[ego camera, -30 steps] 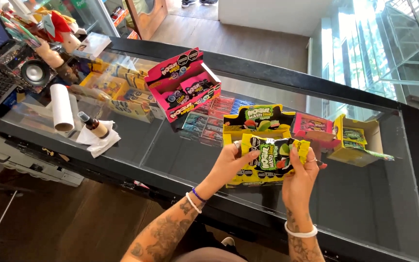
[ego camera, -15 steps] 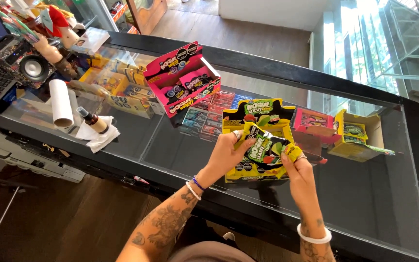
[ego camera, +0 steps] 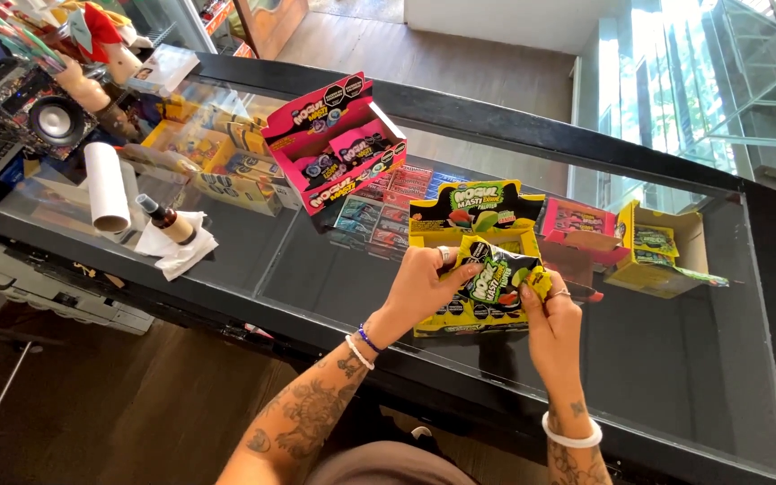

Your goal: Organizing and stocking snack packets into display boxes on a counter

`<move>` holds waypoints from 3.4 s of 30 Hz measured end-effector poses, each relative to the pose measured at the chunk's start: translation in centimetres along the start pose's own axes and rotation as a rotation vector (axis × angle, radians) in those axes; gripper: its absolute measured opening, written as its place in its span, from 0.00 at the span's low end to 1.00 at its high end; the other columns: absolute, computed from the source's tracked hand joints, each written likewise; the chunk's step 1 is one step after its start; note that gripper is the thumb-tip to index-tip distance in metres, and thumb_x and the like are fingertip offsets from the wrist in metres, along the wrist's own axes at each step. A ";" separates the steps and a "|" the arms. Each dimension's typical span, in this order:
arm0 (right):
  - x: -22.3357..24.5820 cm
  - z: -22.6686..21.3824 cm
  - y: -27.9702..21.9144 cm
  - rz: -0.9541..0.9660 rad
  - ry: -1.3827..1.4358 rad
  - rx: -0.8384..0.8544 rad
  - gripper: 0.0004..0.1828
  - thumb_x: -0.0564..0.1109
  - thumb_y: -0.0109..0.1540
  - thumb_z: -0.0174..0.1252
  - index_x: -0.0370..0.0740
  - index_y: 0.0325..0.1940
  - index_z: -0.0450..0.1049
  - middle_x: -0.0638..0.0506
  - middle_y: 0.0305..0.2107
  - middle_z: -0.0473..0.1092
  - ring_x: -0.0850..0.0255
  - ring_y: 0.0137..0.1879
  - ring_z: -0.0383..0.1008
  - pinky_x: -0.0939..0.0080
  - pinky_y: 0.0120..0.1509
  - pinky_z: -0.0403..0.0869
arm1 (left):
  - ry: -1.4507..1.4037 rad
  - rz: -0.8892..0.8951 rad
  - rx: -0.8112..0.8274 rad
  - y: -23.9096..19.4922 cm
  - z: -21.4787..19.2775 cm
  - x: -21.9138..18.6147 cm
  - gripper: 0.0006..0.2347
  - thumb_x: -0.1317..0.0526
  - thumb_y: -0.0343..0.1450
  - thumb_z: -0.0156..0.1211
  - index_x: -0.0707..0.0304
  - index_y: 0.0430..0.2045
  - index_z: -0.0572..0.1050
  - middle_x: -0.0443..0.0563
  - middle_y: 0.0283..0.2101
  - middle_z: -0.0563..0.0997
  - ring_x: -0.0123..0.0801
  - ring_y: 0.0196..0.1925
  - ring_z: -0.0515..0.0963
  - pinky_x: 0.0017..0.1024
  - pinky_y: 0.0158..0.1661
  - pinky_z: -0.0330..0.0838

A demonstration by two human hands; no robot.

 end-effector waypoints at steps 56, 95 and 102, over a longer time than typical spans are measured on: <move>6.9 5.0 -8.1 -0.807 -0.659 -0.427 0.09 0.44 0.67 0.74 0.58 0.47 0.82 0.52 0.54 0.56 0.55 0.56 0.55 0.51 0.50 0.76 | -1.152 -0.721 -0.066 -2.8 0.6 -9.3 0.18 0.64 0.73 0.65 0.66 0.58 0.77 0.55 0.57 0.84 0.41 0.56 0.84 0.40 0.58 0.79; 2.7 0.3 -6.1 0.152 0.259 0.073 0.14 0.51 0.66 0.61 0.40 0.43 0.66 0.58 0.30 0.46 0.70 0.30 0.45 0.63 0.34 0.46 | -0.208 -0.375 -0.006 -2.9 1.3 -9.0 0.12 0.56 0.69 0.77 0.56 0.23 0.75 0.37 0.21 0.75 0.19 0.23 0.69 0.26 0.25 0.62; -1.4 1.7 -7.4 0.222 -0.114 -0.203 0.30 0.64 0.67 0.56 0.46 0.18 0.64 0.62 0.18 0.55 0.69 0.31 0.52 0.54 0.31 0.54 | -0.124 -0.184 0.202 -2.8 1.3 -9.7 0.26 0.48 0.75 0.60 0.57 0.67 0.63 0.49 0.36 0.78 0.21 0.22 0.65 0.23 0.23 0.60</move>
Point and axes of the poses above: each hand's wrist, its own y-axis towards the middle knuckle, its own z-axis out of the palm, x = y × z, the point moved 1 cm from there along y, towards the middle knuckle
